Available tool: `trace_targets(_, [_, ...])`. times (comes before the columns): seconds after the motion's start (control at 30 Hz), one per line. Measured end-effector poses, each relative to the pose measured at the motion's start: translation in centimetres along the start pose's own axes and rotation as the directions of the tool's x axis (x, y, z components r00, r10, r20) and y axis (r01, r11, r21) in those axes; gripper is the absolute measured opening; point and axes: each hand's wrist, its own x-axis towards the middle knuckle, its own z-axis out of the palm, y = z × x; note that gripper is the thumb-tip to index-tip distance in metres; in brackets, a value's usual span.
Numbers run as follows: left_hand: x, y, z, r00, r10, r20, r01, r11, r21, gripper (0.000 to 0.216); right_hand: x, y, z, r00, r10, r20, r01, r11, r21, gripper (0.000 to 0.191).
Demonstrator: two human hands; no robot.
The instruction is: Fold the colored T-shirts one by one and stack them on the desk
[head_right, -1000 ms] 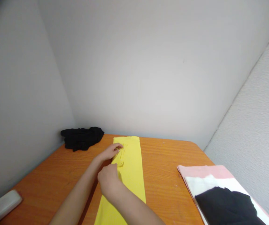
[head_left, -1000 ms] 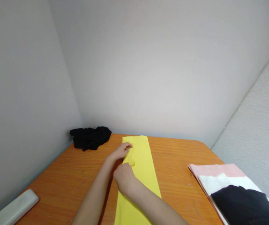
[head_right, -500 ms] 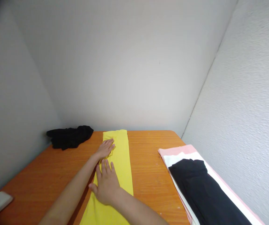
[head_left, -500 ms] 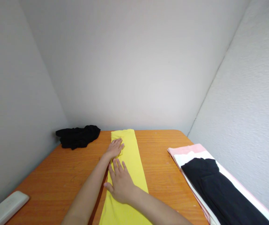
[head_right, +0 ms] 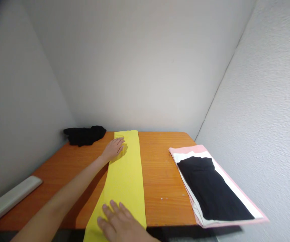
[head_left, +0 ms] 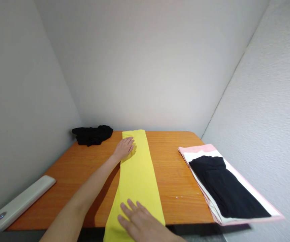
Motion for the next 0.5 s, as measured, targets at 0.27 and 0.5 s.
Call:
trace_targets(0.27, [-11.2, 2.9, -4.9, 0.958, 0.22, 0.182, -0.228, 0.973, 0.023, 0.036, -9.5, 3.1, -4.6, 0.986, 0.152, 0.071, -0.145, 0.984, -0.099, 0.092])
trace_targets(0.5, [-19.4, 8.1, -9.6, 0.747, 0.471, 0.469, -0.496, 0.865, -0.08, 0.067, -9.7, 4.0, -1.8, 0.992, 0.044, -0.122, -0.089, 0.914, -0.395, 0.062])
